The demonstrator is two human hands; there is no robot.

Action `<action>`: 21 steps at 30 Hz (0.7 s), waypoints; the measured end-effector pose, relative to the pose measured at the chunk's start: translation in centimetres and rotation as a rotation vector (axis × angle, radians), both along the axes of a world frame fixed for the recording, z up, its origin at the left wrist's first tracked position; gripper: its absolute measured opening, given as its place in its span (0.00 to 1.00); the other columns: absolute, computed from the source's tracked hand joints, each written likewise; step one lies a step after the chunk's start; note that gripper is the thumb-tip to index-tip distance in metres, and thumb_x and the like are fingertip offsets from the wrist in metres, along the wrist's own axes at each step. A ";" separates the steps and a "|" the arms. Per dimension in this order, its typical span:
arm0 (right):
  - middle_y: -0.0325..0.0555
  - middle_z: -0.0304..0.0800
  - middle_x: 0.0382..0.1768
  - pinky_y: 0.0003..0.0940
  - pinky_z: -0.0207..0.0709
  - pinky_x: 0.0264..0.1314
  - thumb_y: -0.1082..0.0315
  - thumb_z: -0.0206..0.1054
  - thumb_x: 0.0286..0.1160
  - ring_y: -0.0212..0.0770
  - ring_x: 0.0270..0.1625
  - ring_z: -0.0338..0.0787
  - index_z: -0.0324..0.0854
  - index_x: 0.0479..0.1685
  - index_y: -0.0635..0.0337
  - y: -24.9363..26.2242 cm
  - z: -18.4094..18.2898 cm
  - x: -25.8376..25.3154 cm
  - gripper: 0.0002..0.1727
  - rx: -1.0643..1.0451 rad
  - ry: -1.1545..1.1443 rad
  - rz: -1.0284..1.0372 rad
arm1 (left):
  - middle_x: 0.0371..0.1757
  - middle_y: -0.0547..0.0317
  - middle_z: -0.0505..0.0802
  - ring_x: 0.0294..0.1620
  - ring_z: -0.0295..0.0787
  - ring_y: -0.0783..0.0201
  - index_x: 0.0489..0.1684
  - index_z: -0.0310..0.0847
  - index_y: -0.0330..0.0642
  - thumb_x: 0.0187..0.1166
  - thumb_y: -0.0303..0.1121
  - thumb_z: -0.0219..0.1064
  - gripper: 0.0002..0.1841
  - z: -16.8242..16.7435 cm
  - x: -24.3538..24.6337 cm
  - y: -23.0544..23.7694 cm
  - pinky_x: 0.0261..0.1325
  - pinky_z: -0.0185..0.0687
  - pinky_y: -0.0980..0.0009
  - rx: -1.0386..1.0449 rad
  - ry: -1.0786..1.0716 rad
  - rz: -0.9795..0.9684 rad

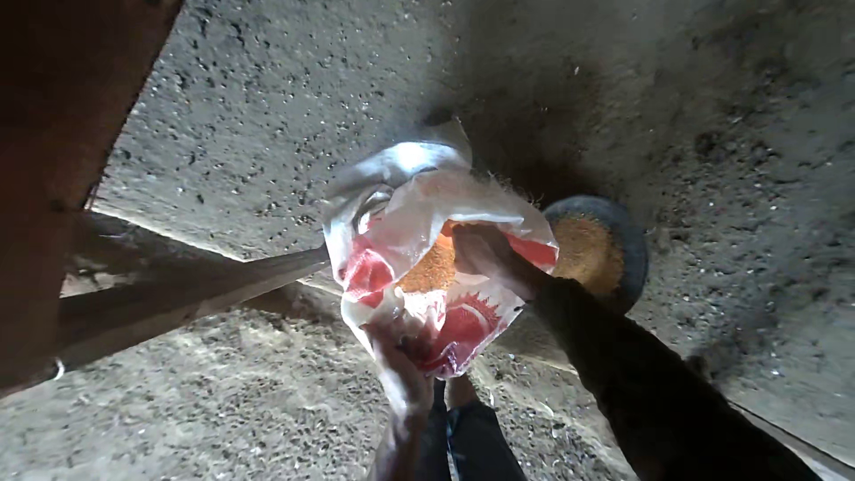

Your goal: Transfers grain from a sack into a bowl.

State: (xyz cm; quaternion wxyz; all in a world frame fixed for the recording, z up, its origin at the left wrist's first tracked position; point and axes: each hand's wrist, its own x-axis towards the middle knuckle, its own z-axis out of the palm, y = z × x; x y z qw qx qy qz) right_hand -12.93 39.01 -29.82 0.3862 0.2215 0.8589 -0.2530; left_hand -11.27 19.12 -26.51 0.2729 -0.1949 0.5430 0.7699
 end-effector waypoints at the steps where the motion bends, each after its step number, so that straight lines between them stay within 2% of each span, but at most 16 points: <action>1: 0.63 0.86 0.61 0.66 0.78 0.59 0.58 0.65 0.79 0.64 0.65 0.86 0.80 0.67 0.64 -0.1 -0.1 0.1 0.23 -0.043 -0.043 0.028 | 0.16 0.72 0.82 0.15 0.79 0.77 0.36 0.77 0.53 0.90 0.57 0.19 0.36 0.0 0.1 0.0 0.20 0.80 0.79 0.009 -0.015 0.002; 4: 0.67 0.85 0.63 0.72 0.75 0.60 0.57 0.66 0.77 0.68 0.66 0.85 0.79 0.67 0.65 -1.7 -1.5 0.3 0.25 -0.185 -0.103 0.081 | 0.16 0.73 0.82 0.15 0.79 0.77 0.36 0.76 0.53 0.91 0.56 0.20 0.35 0.2 -0.1 0.2 0.21 0.80 0.80 0.001 -0.036 -0.001; 7: 0.68 0.88 0.52 0.69 0.76 0.57 0.59 0.65 0.79 0.66 0.58 0.88 0.83 0.56 0.70 -0.6 -4.5 0.3 0.20 -0.367 -0.011 0.068 | 0.17 0.72 0.82 0.16 0.80 0.76 0.37 0.76 0.53 0.91 0.56 0.21 0.34 0.1 -0.8 0.3 0.22 0.82 0.79 0.003 -0.019 0.006; 9: 0.62 0.88 0.42 0.59 0.77 0.49 0.63 0.66 0.80 0.56 0.44 0.87 0.85 0.51 0.70 0.6 -5.7 0.8 0.16 -0.510 0.012 0.000 | 0.18 0.72 0.84 0.18 0.81 0.76 0.38 0.77 0.53 0.90 0.57 0.22 0.34 0.0 -0.8 0.1 0.23 0.83 0.78 0.008 -0.007 -0.016; 11: 0.50 0.85 0.30 0.41 0.75 0.34 0.63 0.65 0.83 0.40 0.28 0.79 0.86 0.50 0.65 2.0 -5.5 1.1 0.13 -0.606 -0.012 -0.077 | 0.19 0.72 0.84 0.18 0.81 0.77 0.38 0.76 0.53 0.90 0.59 0.22 0.34 -0.2 -1.0 0.3 0.23 0.82 0.79 0.019 -0.004 -0.034; 12: 0.45 0.84 0.28 0.34 0.73 0.29 0.63 0.65 0.84 0.34 0.24 0.76 0.87 0.52 0.63 2.7 -5.1 1.1 0.13 -0.649 -0.043 -0.121 | 0.18 0.72 0.83 0.17 0.80 0.77 0.38 0.77 0.53 0.90 0.59 0.22 0.34 -0.2 -1.1 0.4 0.22 0.81 0.79 0.031 0.003 -0.028; 16: 0.37 0.79 0.22 0.24 0.66 0.21 0.68 0.66 0.80 0.27 0.18 0.72 0.87 0.58 0.58 4.6 -2.9 1.5 0.13 -0.758 -0.119 -0.284 | 0.17 0.72 0.82 0.16 0.79 0.77 0.38 0.78 0.54 0.91 0.57 0.22 0.34 -0.2 -1.8 0.5 0.21 0.80 0.80 0.046 0.025 0.002; 19: 0.37 0.81 0.21 0.22 0.67 0.19 0.70 0.64 0.79 0.27 0.17 0.73 0.88 0.54 0.60 6.2 -1.3 2.4 0.11 -0.815 -0.072 -0.299 | 0.19 0.70 0.85 0.18 0.82 0.76 0.40 0.79 0.53 0.91 0.57 0.21 0.35 -0.1 -2.4 0.5 0.23 0.83 0.78 0.029 0.029 0.001; 21: 0.36 0.81 0.21 0.21 0.68 0.19 0.73 0.64 0.77 0.25 0.17 0.74 0.87 0.50 0.63 6.9 -0.1 3.3 0.10 -0.847 -0.039 -0.328 | 0.16 0.72 0.84 0.16 0.81 0.77 0.37 0.78 0.54 0.91 0.56 0.20 0.35 0.1 -2.5 0.6 0.20 0.81 0.80 -0.003 0.024 0.001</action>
